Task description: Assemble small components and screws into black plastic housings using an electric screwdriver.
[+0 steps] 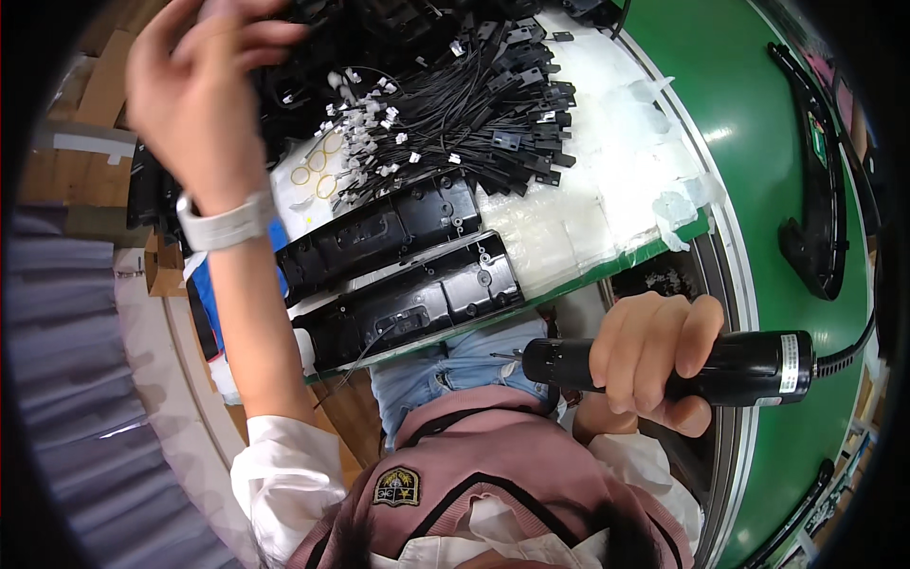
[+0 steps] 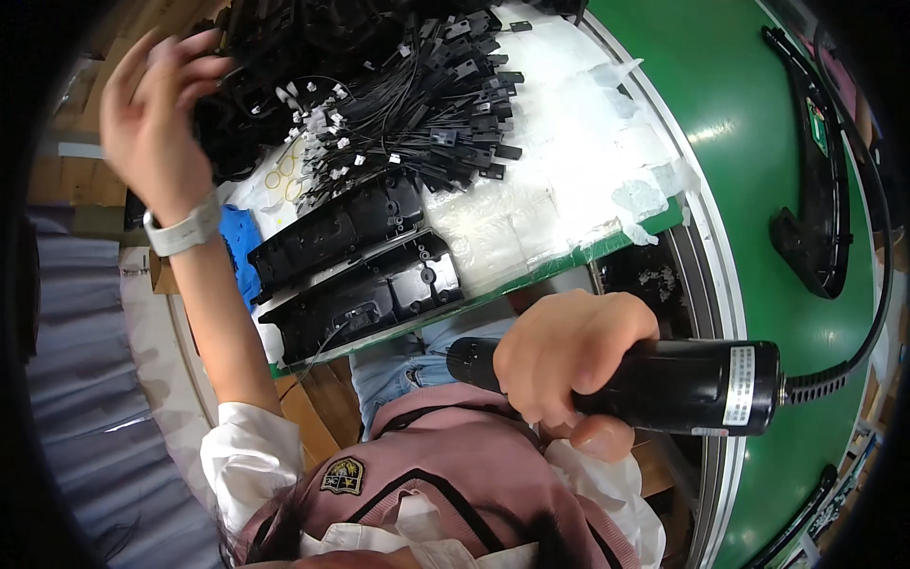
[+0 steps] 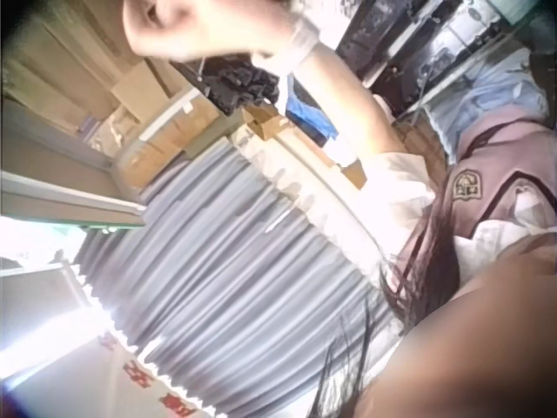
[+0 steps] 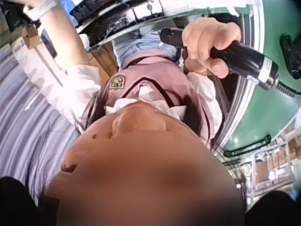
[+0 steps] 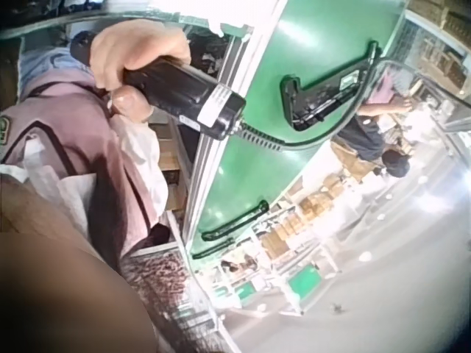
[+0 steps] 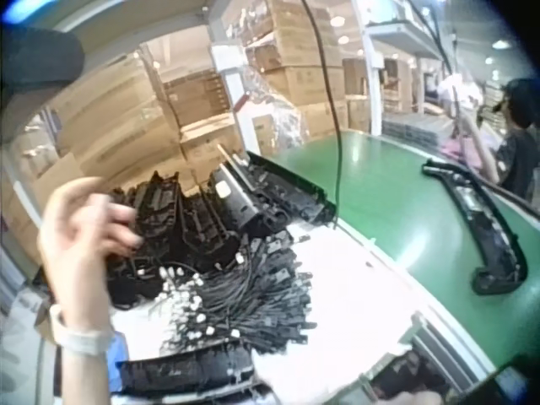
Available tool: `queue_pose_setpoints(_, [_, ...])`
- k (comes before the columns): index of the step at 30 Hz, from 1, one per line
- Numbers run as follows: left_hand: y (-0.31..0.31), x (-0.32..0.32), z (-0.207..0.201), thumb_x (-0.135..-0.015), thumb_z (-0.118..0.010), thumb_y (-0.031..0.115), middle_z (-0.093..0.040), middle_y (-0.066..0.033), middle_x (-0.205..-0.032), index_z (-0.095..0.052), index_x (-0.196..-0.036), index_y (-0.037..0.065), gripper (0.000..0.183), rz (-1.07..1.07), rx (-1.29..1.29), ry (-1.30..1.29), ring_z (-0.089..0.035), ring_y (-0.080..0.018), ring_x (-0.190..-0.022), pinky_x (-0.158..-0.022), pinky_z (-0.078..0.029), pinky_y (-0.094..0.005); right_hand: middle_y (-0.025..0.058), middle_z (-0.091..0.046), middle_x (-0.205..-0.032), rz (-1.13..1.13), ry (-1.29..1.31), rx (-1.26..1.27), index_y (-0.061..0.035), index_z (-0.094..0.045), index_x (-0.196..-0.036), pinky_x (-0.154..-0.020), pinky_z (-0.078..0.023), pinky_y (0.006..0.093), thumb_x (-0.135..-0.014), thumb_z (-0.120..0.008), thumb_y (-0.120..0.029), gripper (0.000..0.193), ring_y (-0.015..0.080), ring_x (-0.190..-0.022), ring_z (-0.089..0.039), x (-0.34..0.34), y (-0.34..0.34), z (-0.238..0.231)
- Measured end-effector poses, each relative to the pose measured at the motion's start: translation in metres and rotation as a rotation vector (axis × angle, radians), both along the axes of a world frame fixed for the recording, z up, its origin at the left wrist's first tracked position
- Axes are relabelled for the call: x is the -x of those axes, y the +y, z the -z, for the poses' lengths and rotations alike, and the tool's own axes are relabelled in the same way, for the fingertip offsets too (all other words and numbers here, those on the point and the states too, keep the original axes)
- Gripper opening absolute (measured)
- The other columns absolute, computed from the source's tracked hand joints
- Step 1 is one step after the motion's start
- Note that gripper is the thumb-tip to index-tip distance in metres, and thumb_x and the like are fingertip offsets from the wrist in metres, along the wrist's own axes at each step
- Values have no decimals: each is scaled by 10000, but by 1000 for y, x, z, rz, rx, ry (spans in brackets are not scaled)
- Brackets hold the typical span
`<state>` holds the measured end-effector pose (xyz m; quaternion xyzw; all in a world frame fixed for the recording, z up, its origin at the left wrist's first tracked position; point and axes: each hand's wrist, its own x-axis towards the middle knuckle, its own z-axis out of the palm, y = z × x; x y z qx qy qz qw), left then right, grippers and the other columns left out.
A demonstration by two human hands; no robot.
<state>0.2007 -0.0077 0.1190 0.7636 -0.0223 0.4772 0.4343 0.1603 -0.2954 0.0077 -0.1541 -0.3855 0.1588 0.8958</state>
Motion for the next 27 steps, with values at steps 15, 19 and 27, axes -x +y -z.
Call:
queue_pose_setpoints(15, [72,94,72,-860,-614,82,-696,-88,-729,-615,-939,-45,150,-288,-136,590,-666,-107,-626,-557,-491,-204,-3,-550,-541,-17,-42,86,-69,-487,-998,-405,-385,270,-745,-718,-100,344,152,-406,-528,7,15,-8])
queue_pose_setpoints(19, [78,112,70,-809,-645,77,-586,-54,-575,-645,-881,44,79,-484,-569,711,-563,-172,-467,-467,-421,-261,13,-554,-569,-26,-54,59,-48,-483,-1006,-383,-363,266,-747,-712,-84,348,155,-417,-533,12,29,-14])
queue_pose_setpoints(27, [51,122,87,-766,-691,48,-596,-93,-791,-605,-880,15,147,93,-358,659,-609,-228,-652,-563,-476,-324,53,-573,-636,-205,-229,75,-18,-486,-1001,-385,-389,292,-747,-730,-60,355,188,-444,-548,11,57,-31])
